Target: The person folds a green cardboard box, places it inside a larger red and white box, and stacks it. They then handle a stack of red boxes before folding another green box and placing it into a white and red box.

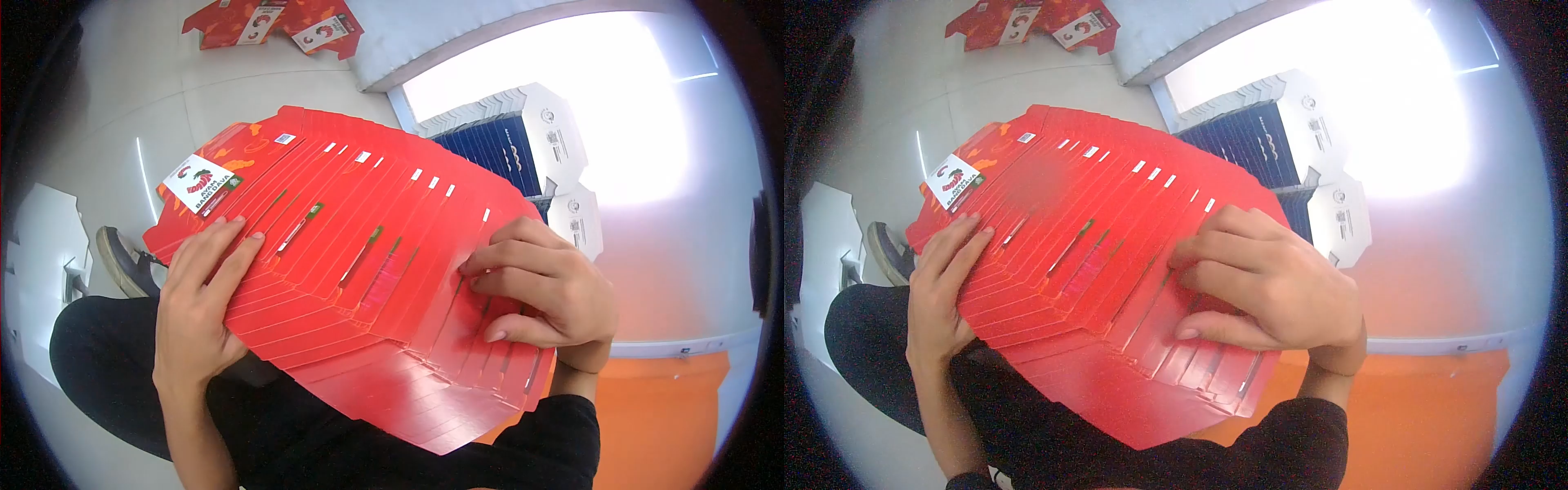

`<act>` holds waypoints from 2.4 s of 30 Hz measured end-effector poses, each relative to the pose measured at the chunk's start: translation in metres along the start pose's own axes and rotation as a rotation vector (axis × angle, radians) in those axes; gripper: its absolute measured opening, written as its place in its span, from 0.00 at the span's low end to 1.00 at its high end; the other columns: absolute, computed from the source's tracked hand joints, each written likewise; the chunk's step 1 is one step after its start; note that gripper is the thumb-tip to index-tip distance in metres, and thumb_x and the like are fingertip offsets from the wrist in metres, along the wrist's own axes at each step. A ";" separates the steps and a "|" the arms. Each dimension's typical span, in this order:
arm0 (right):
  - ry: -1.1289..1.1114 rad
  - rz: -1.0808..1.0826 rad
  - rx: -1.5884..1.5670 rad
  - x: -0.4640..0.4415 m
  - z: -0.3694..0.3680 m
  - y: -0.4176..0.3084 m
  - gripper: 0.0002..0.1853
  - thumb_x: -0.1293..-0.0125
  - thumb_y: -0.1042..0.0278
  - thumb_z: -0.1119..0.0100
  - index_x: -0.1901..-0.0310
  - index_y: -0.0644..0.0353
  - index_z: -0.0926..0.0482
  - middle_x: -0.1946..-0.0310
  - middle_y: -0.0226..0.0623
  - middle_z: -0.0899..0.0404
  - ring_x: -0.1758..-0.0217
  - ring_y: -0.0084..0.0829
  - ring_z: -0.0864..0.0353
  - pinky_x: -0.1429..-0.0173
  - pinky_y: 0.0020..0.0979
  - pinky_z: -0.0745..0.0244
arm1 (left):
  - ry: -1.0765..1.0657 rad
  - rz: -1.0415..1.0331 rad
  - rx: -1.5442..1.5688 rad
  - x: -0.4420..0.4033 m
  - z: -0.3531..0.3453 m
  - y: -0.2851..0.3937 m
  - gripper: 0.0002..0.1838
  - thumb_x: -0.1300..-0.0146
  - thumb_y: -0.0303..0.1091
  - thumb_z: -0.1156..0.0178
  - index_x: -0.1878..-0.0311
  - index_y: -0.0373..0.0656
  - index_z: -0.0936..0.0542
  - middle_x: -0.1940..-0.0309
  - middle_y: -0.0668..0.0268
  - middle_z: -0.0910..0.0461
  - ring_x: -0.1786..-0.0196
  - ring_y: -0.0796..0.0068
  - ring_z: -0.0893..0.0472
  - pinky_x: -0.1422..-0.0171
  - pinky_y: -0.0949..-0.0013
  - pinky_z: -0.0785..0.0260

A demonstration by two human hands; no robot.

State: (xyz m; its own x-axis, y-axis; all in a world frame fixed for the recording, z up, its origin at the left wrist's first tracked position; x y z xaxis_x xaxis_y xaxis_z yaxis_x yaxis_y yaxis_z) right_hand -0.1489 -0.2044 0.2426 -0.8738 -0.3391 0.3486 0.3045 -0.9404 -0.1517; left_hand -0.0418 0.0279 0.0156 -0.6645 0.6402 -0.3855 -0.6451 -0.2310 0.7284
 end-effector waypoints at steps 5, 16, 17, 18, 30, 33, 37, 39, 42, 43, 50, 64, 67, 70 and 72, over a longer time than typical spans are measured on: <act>-0.033 -0.071 -0.065 -0.004 -0.002 0.000 0.30 0.37 0.41 0.33 0.55 0.67 0.17 0.56 0.43 0.17 0.55 0.44 0.20 0.45 0.41 0.25 | 0.004 -0.010 -0.010 0.001 0.000 -0.001 0.33 0.50 0.42 0.27 0.38 0.41 0.19 0.36 0.53 0.21 0.34 0.49 0.22 0.29 0.52 0.31; -0.064 -0.024 0.008 -0.012 -0.004 0.000 0.27 0.37 0.46 0.32 0.52 0.67 0.15 0.57 0.44 0.19 0.54 0.44 0.20 0.46 0.41 0.26 | 0.025 0.000 0.016 0.002 -0.002 -0.003 0.36 0.56 0.39 0.22 0.39 0.43 0.18 0.37 0.53 0.21 0.34 0.48 0.22 0.30 0.49 0.30; -0.065 -0.023 0.008 -0.013 -0.003 -0.001 0.27 0.37 0.46 0.32 0.52 0.67 0.15 0.57 0.44 0.19 0.54 0.44 0.20 0.46 0.41 0.26 | 0.026 -0.003 0.015 0.002 -0.002 -0.003 0.36 0.56 0.39 0.22 0.39 0.43 0.18 0.37 0.53 0.21 0.34 0.48 0.22 0.30 0.49 0.30; -0.062 -0.032 0.021 -0.014 -0.002 -0.001 0.26 0.37 0.47 0.31 0.53 0.66 0.15 0.55 0.43 0.19 0.54 0.44 0.21 0.46 0.41 0.26 | 0.027 -0.002 0.015 0.002 -0.002 -0.003 0.36 0.56 0.39 0.22 0.39 0.43 0.18 0.37 0.53 0.21 0.34 0.48 0.22 0.30 0.49 0.30; -0.078 0.034 0.031 -0.026 -0.003 0.002 0.23 0.38 0.48 0.30 0.55 0.64 0.17 0.52 0.42 0.18 0.52 0.44 0.22 0.44 0.40 0.25 | 0.006 0.016 0.002 0.003 -0.003 -0.003 0.36 0.55 0.42 0.21 0.38 0.45 0.18 0.36 0.54 0.21 0.32 0.49 0.23 0.28 0.48 0.31; -0.136 -0.045 -0.032 -0.029 -0.001 0.002 0.23 0.36 0.51 0.31 0.51 0.64 0.21 0.54 0.44 0.19 0.51 0.46 0.21 0.43 0.42 0.26 | 0.005 0.013 0.002 0.003 -0.002 -0.003 0.36 0.54 0.42 0.21 0.38 0.45 0.18 0.35 0.54 0.22 0.32 0.49 0.23 0.28 0.48 0.31; -0.173 -0.104 -0.068 -0.038 -0.001 0.001 0.26 0.34 0.51 0.33 0.45 0.65 0.24 0.54 0.49 0.21 0.49 0.51 0.21 0.41 0.45 0.26 | 0.004 0.013 0.012 0.004 -0.002 -0.003 0.35 0.54 0.40 0.22 0.38 0.45 0.18 0.35 0.54 0.22 0.32 0.49 0.23 0.28 0.48 0.31; -0.152 -0.075 -0.046 -0.040 -0.002 0.002 0.26 0.34 0.51 0.33 0.45 0.64 0.23 0.56 0.46 0.21 0.52 0.48 0.21 0.45 0.43 0.26 | 0.008 0.012 0.014 0.004 -0.002 -0.004 0.35 0.54 0.39 0.23 0.38 0.44 0.18 0.35 0.53 0.22 0.32 0.48 0.23 0.28 0.48 0.31; -0.128 -0.016 0.002 -0.041 -0.006 0.005 0.25 0.33 0.52 0.33 0.44 0.63 0.21 0.58 0.43 0.21 0.54 0.44 0.21 0.48 0.41 0.25 | 0.008 0.006 0.020 0.003 -0.002 -0.004 0.35 0.54 0.37 0.24 0.38 0.44 0.18 0.35 0.53 0.22 0.33 0.48 0.23 0.28 0.48 0.32; -0.121 0.014 0.031 -0.042 -0.007 0.005 0.24 0.33 0.52 0.33 0.44 0.63 0.20 0.57 0.43 0.21 0.53 0.44 0.21 0.47 0.41 0.24 | 0.010 0.002 0.019 0.003 -0.001 -0.003 0.35 0.54 0.37 0.24 0.38 0.43 0.18 0.35 0.53 0.22 0.33 0.48 0.23 0.28 0.48 0.32; -0.199 -0.072 0.058 -0.052 -0.004 0.001 0.20 0.34 0.52 0.32 0.50 0.59 0.16 0.48 0.41 0.21 0.46 0.45 0.21 0.40 0.42 0.23 | 0.007 -0.043 -0.022 0.005 -0.003 -0.008 0.36 0.52 0.43 0.25 0.37 0.42 0.19 0.35 0.50 0.23 0.33 0.46 0.23 0.29 0.50 0.31; -0.214 0.069 -0.059 -0.067 -0.006 0.010 0.18 0.33 0.56 0.34 0.53 0.65 0.19 0.51 0.44 0.18 0.46 0.48 0.22 0.38 0.43 0.25 | 0.018 -0.037 -0.005 0.005 -0.002 -0.006 0.34 0.50 0.43 0.26 0.38 0.42 0.19 0.37 0.51 0.22 0.32 0.47 0.24 0.27 0.48 0.33; -0.273 -0.038 -0.080 -0.071 -0.003 0.008 0.21 0.32 0.55 0.35 0.48 0.65 0.21 0.52 0.49 0.19 0.47 0.52 0.21 0.38 0.45 0.26 | 0.011 -0.015 0.004 0.006 -0.003 -0.007 0.33 0.49 0.43 0.26 0.38 0.44 0.18 0.36 0.53 0.22 0.31 0.50 0.25 0.26 0.48 0.34; -0.234 0.005 -0.083 -0.077 -0.005 0.008 0.24 0.31 0.55 0.36 0.43 0.65 0.23 0.54 0.52 0.20 0.47 0.54 0.21 0.39 0.46 0.26 | 0.023 -0.033 -0.003 0.006 -0.003 -0.007 0.34 0.50 0.44 0.26 0.38 0.42 0.19 0.37 0.51 0.22 0.33 0.47 0.24 0.27 0.48 0.33; -0.241 0.010 -0.063 -0.080 -0.007 0.009 0.24 0.31 0.54 0.36 0.43 0.65 0.23 0.54 0.52 0.20 0.47 0.53 0.21 0.39 0.46 0.26 | 0.035 -0.052 -0.009 0.005 -0.002 -0.006 0.34 0.51 0.44 0.26 0.39 0.40 0.19 0.39 0.49 0.22 0.34 0.45 0.23 0.29 0.49 0.32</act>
State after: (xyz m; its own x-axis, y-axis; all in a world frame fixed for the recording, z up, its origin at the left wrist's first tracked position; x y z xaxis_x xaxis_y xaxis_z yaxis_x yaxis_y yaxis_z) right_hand -0.0789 -0.1859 0.2071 -0.7532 -0.3517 0.5558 0.2815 -0.9361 -0.2108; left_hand -0.0419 0.0310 0.0077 -0.6430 0.6252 -0.4425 -0.6823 -0.2052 0.7016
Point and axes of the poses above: each hand's wrist, its own x-axis away from the middle knuckle, its own z-axis out of the back of the hand, y = z × x, the point moved 2 cm from there along -x, towards the middle knuckle
